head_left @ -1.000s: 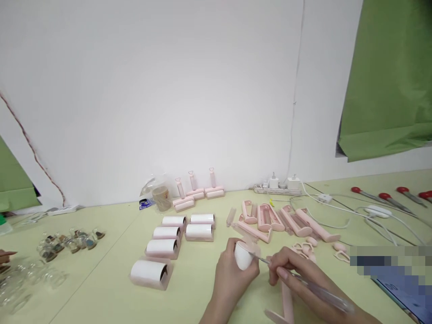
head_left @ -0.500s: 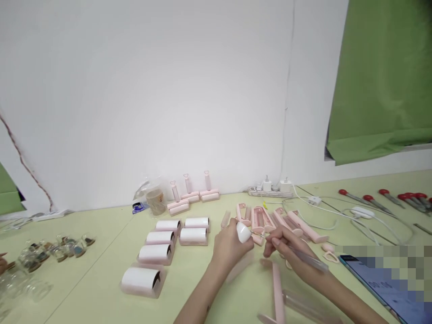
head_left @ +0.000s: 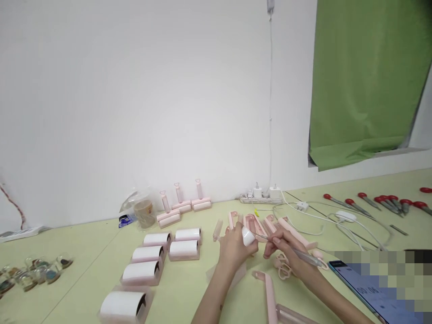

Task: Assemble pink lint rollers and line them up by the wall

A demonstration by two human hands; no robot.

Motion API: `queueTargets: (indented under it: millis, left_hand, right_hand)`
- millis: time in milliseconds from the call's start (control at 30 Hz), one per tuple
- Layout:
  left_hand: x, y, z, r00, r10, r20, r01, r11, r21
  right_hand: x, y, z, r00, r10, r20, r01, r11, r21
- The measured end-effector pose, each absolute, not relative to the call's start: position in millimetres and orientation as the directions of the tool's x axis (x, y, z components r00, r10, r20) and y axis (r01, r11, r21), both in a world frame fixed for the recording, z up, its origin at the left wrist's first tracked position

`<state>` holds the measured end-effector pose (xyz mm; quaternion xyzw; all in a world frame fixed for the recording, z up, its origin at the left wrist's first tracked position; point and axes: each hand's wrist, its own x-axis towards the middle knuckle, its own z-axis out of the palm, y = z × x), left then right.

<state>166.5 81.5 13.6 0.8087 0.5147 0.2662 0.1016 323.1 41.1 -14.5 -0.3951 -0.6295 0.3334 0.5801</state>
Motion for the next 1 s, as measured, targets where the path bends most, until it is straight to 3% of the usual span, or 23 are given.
queueTargets:
  millis: [533,767,1000]
  left_hand:
    - [161.7,83.2,5.2,0.359,0.886,0.294,0.783,-0.457,0.422]
    - [156.0,85.8,12.2,0.282,0.910,0.304,0.693,-0.413,0.591]
    - [154.2,84.4,25.8,0.276,0.881,0.385,0.400,-0.470,0.787]
  right_hand:
    - [318.4,35.8,-22.9,0.028,0.942,0.336,0.227,0.321,-0.920]
    - [331.1,43.9,-18.9,0.188,0.919,0.347,0.220,0.305,-0.926]
    - [325.2,34.4,28.4,0.295,0.855,0.426,0.263,0.356,-0.897]
